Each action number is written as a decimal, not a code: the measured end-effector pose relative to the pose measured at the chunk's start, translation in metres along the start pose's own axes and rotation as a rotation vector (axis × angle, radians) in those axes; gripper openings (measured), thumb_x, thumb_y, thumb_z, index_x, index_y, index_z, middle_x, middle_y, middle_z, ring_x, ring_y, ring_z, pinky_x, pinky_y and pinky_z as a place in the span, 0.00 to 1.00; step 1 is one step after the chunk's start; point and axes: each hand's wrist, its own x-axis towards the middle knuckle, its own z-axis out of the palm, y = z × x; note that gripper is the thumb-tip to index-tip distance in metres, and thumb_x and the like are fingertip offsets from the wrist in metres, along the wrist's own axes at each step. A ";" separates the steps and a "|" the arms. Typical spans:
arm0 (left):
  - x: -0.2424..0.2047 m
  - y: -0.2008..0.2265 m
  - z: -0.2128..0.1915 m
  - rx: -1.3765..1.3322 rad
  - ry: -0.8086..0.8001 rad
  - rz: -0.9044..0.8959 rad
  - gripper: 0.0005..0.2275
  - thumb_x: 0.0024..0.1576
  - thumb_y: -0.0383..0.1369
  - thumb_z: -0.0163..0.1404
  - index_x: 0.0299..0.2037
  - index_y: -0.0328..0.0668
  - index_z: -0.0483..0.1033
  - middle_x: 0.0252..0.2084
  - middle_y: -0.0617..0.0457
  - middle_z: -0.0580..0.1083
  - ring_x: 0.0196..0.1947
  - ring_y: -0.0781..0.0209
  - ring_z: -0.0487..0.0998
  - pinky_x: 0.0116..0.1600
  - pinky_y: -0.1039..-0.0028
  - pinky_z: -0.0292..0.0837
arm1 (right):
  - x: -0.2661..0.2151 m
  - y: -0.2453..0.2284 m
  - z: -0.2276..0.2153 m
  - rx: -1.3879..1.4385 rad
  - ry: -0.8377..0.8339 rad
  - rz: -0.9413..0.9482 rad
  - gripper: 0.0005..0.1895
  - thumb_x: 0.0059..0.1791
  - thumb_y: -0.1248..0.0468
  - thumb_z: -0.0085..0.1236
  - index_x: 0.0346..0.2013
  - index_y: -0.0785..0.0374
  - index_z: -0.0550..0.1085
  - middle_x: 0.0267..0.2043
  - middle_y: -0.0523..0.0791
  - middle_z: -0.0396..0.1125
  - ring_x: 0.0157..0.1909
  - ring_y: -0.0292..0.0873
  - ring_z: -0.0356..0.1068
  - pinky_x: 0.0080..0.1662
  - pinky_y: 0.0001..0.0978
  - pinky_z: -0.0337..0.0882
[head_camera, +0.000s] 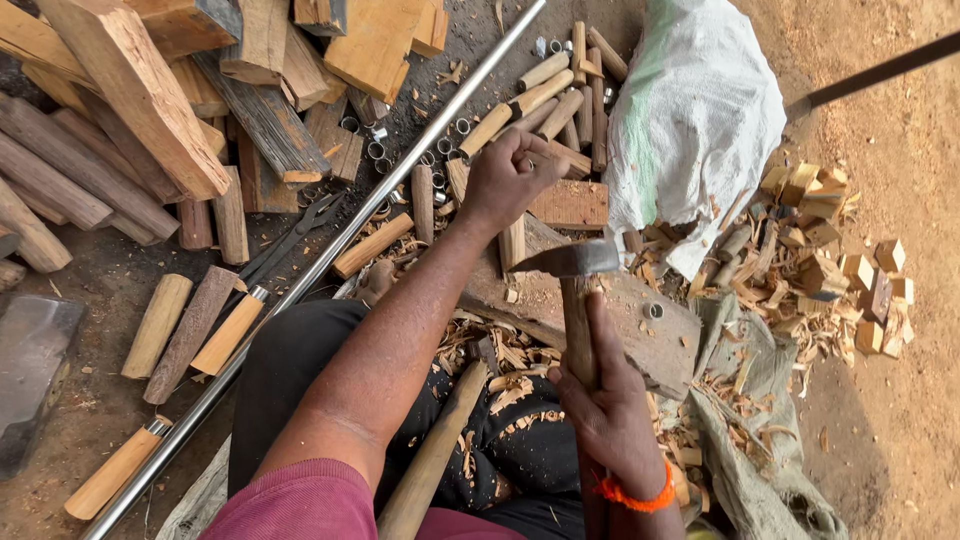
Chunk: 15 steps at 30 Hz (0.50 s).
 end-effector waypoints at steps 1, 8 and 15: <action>0.001 0.005 0.008 0.063 0.055 -0.094 0.16 0.57 0.41 0.65 0.44 0.40 0.75 0.30 0.70 0.67 0.30 0.80 0.69 0.32 0.86 0.70 | -0.008 0.006 -0.005 0.018 0.002 0.081 0.47 0.46 0.82 0.53 0.78 0.63 0.48 0.74 0.54 0.55 0.65 0.44 0.60 0.59 0.32 0.66; -0.006 0.006 0.003 0.093 0.049 0.128 0.17 0.53 0.32 0.62 0.49 0.41 0.72 0.23 0.65 0.61 0.21 0.76 0.63 0.26 0.82 0.62 | -0.036 -0.071 -0.032 0.361 0.186 0.033 0.47 0.50 0.79 0.56 0.79 0.56 0.46 0.61 0.54 0.63 0.39 0.36 0.67 0.35 0.25 0.71; -0.003 -0.003 0.001 0.074 0.011 0.163 0.17 0.53 0.28 0.61 0.51 0.43 0.72 0.24 0.66 0.60 0.23 0.76 0.63 0.29 0.82 0.67 | 0.012 -0.062 -0.002 0.049 -0.038 0.014 0.50 0.44 0.85 0.56 0.78 0.57 0.51 0.66 0.56 0.63 0.57 0.41 0.63 0.53 0.33 0.65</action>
